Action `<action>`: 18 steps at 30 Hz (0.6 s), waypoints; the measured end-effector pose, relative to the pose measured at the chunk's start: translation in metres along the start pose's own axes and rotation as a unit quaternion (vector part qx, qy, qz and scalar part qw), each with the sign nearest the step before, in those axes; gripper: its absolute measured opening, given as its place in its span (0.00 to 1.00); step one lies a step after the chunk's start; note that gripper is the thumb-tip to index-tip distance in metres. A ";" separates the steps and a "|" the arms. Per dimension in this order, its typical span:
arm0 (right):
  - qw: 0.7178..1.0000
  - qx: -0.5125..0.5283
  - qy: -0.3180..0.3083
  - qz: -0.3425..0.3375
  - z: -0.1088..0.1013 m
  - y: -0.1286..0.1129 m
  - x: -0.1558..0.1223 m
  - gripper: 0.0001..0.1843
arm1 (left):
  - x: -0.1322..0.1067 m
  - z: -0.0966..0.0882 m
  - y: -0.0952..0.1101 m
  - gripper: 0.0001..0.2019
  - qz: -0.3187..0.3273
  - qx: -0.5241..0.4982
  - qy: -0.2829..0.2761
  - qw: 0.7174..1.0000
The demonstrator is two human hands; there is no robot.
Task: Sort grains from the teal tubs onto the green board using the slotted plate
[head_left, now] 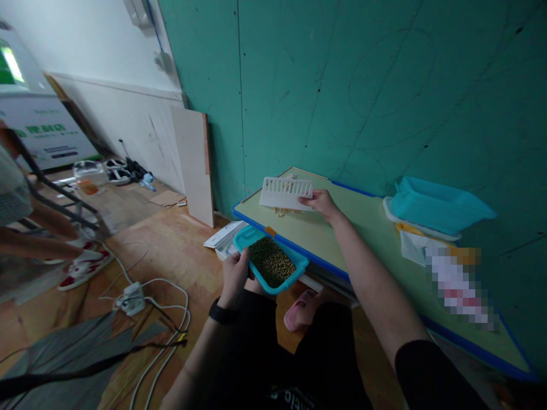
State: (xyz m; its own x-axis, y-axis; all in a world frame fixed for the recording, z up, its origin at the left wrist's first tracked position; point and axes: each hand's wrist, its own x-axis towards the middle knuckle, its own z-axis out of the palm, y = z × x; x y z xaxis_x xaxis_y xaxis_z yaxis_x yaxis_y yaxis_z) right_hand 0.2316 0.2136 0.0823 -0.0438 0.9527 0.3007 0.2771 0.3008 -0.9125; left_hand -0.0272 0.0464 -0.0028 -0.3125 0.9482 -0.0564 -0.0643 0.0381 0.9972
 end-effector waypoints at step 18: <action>1.000 0.012 -0.012 0.027 0.000 -0.006 -0.010 0.13 | -0.017 0.016 -0.005 0.29 -0.017 -0.060 -0.027 0.998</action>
State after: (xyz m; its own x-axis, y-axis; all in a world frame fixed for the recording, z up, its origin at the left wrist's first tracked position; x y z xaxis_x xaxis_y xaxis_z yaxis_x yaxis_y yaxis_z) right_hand 0.2300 0.2023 0.0851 -0.0528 0.9681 0.2451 0.2573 0.2503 -0.9333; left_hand -0.0068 0.0354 -0.0062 -0.2560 0.9630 -0.0839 -0.1880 0.0355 0.9815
